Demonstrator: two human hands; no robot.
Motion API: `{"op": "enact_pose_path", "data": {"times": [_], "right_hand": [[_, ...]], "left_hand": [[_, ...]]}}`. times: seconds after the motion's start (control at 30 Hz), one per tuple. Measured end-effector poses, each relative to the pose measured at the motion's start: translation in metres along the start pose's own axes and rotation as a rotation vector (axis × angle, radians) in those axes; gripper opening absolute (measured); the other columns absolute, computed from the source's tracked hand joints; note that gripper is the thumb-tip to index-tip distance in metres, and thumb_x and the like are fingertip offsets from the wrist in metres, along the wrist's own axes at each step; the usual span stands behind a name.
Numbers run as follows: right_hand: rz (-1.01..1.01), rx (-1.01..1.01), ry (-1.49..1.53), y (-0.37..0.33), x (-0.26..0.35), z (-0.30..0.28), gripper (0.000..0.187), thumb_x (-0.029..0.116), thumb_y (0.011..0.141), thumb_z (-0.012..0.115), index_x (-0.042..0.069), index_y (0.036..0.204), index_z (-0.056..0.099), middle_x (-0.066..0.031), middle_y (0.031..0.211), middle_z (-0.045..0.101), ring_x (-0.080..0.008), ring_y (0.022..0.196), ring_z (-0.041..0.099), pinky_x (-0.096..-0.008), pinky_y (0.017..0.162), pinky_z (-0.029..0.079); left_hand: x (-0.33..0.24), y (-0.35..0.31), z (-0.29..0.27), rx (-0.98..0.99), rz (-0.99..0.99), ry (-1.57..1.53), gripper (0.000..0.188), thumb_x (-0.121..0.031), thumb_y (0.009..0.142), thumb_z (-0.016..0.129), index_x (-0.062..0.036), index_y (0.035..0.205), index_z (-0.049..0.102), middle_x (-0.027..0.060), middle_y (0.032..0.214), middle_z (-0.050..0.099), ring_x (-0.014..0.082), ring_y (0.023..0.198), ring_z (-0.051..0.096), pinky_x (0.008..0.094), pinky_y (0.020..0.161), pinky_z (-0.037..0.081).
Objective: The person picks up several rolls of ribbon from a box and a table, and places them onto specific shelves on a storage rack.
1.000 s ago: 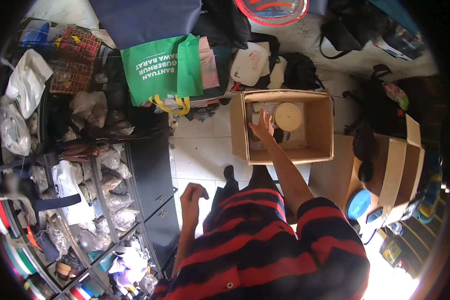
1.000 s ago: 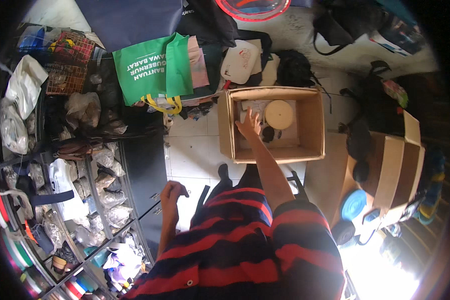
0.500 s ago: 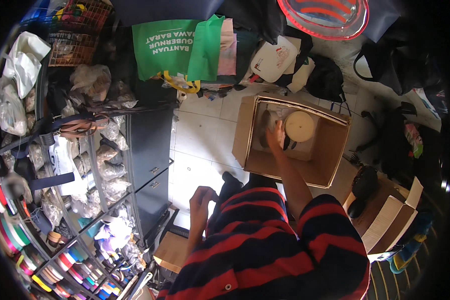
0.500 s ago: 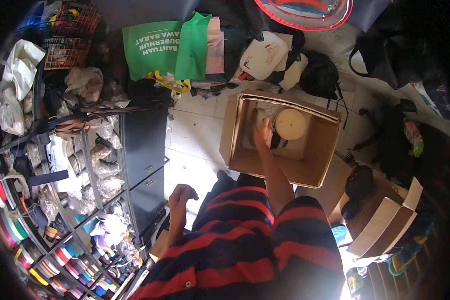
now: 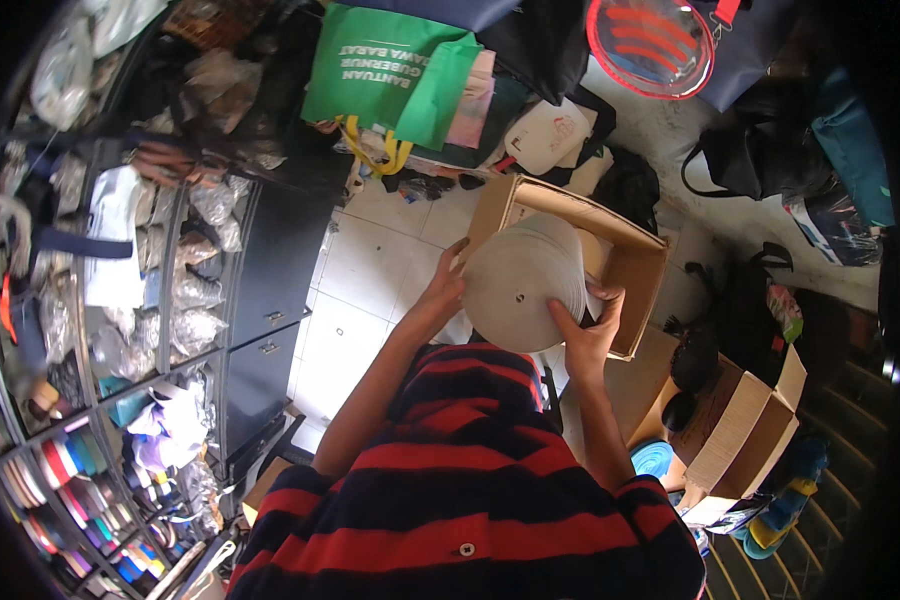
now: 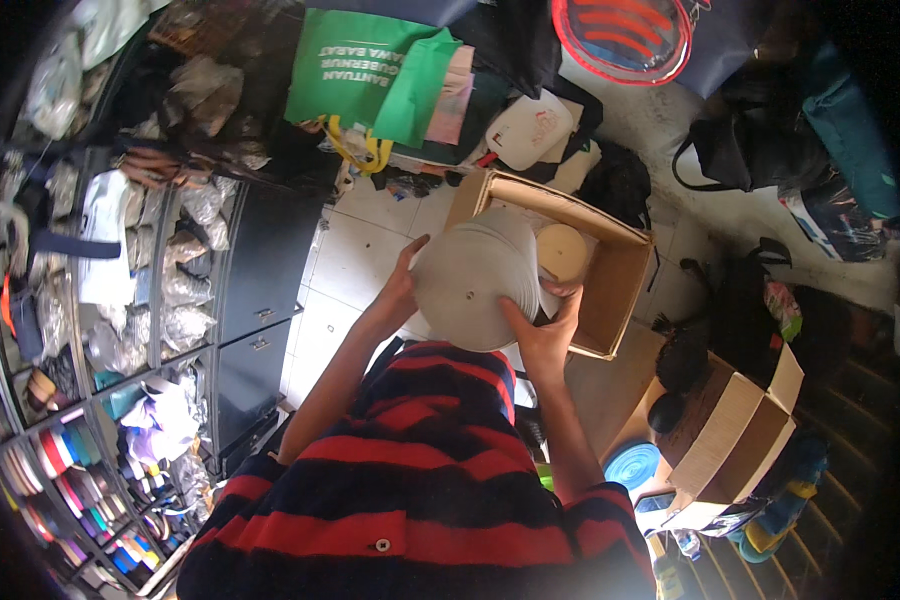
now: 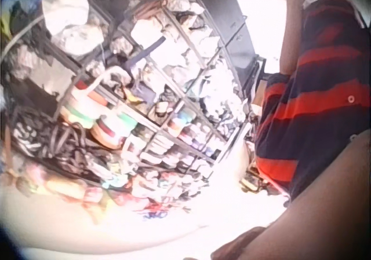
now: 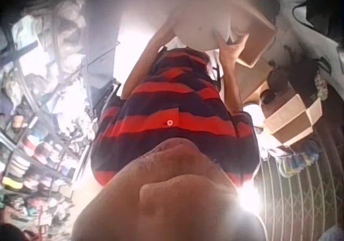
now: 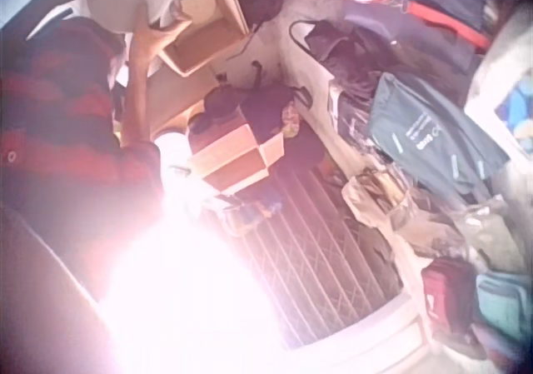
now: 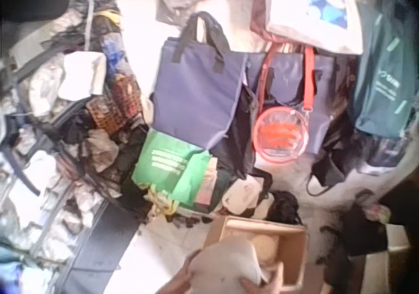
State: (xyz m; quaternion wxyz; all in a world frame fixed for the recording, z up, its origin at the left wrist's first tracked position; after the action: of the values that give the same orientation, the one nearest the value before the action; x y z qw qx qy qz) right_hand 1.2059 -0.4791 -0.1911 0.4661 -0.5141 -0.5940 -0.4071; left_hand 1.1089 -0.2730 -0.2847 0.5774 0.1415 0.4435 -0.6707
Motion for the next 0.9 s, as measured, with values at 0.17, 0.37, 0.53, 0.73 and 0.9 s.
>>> {"op": "enact_pose_path", "data": {"times": [0.17,0.37,0.53,0.73,0.9], "right_hand": [[-0.211,0.183,0.053,-0.032,0.100,0.042,0.052,0.007,0.063,0.085,0.003,0.097,0.046,-0.0095,0.101,0.055,-0.0149,0.096,0.053,-0.0292,0.084,0.044],[-0.421,0.589,0.209,-0.088,0.200,0.140,0.050,0.004,0.065,0.084,0.004,0.099,0.047,-0.0160,0.119,0.056,-0.0185,0.104,0.056,-0.0319,0.082,0.050],[-0.430,0.555,0.387,-0.152,0.232,0.209,0.049,-0.002,0.068,0.079,0.004,0.100,0.042,-0.0125,0.112,0.056,-0.0190,0.100,0.056,-0.0333,0.083,0.050],[-0.512,0.549,0.425,-0.195,0.253,0.264,0.024,0.000,0.079,0.069,0.001,0.095,0.051,-0.0087,0.096,0.054,-0.0125,0.098,0.051,-0.0267,0.078,0.047],[-0.646,0.694,0.506,-0.233,0.268,0.285,0.023,0.002,0.079,0.071,0.000,0.093,0.053,-0.0083,0.096,0.060,-0.0122,0.087,0.057,-0.0245,0.070,0.048]], "left_hand": [[-0.037,-0.067,0.003,0.151,0.168,-0.292,0.091,-0.042,0.075,0.073,-0.0040,0.142,0.025,0.0123,0.140,0.039,0.0258,0.131,0.038,0.0399,0.106,0.032],[-0.128,-0.185,-0.051,-0.151,0.653,0.061,0.074,-0.032,0.079,0.073,-0.0004,0.135,0.037,0.0091,0.129,0.050,0.0208,0.122,0.046,0.0350,0.103,0.034],[-0.144,-0.287,-0.105,-0.316,0.906,-0.236,0.055,-0.020,0.084,0.069,0.0001,0.129,0.044,0.0093,0.121,0.054,0.0166,0.113,0.051,0.0313,0.097,0.039],[-0.192,-0.415,-0.135,-0.699,1.055,-0.023,0.042,-0.013,0.083,0.068,0.0021,0.120,0.055,0.0092,0.103,0.065,0.0150,0.091,0.062,0.0267,0.083,0.048],[-0.218,-0.487,-0.136,-0.755,1.028,0.196,0.039,-0.008,0.079,0.072,0.0038,0.114,0.058,0.0104,0.101,0.067,0.0146,0.089,0.063,0.0265,0.080,0.049]]}}
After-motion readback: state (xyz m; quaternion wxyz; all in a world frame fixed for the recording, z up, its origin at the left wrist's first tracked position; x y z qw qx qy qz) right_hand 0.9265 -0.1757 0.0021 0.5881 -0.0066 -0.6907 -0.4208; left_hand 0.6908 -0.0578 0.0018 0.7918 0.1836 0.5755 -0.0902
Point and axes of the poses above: each hand's wrist, its own y-axis towards the middle knuckle, its own z-axis out of the palm, x = y × z, the point moved 9 cm from there along y, towards the middle knuckle
